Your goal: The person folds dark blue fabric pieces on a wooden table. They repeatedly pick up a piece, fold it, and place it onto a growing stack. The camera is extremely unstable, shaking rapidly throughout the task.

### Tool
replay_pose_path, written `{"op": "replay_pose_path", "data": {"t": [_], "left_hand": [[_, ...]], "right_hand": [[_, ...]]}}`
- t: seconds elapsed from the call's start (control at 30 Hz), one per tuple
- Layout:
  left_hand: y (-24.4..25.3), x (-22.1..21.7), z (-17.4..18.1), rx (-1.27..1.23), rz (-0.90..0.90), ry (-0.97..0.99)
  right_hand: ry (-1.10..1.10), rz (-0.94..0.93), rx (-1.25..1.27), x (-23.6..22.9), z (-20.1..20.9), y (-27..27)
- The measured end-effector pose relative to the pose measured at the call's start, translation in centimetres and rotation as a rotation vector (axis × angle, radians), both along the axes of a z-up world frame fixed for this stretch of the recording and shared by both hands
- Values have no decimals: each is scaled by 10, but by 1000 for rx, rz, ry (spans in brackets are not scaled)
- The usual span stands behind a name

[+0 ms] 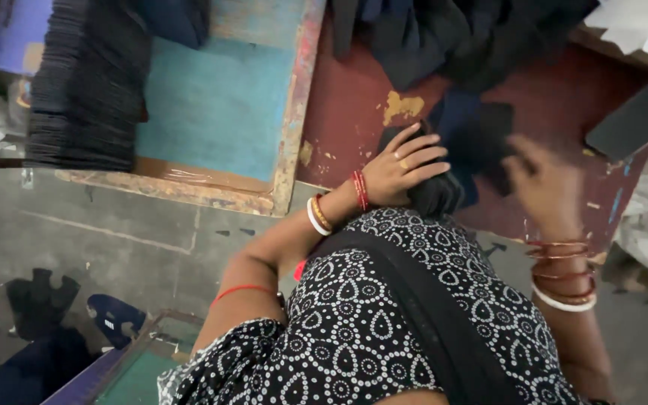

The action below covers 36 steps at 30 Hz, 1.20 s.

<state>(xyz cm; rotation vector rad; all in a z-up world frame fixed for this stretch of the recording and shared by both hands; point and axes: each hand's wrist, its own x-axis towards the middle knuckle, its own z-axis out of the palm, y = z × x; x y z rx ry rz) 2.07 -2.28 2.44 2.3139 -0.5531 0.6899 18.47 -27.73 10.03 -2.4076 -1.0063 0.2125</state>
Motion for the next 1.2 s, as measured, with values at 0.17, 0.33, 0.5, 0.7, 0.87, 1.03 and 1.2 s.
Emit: {"op": "replay_pose_path", "data": {"t": [0.17, 0.33, 0.5, 0.7, 0.87, 1.03, 1.2], "left_hand": [[-11, 9, 28, -92, -22, 139], [1, 3, 3, -259, 87, 260], [12, -6, -30, -834, 370, 261], [30, -15, -69, -1648, 120, 580], [4, -14, -14, -1954, -174, 658], [2, -14, -13, -2164, -434, 490], [8, -24, -36, -1819, 115, 685]], "right_hand": [[485, 63, 142, -18, -23, 36], [726, 108, 262, 9, -63, 49], [-665, -40, -107, 18, -93, 56], [515, -128, 316, 16, -116, 28], [937, -243, 469, -43, -77, 66], [957, -34, 525, -70, -53, 98], [657, 125, 293, -59, -70, 101]]}}
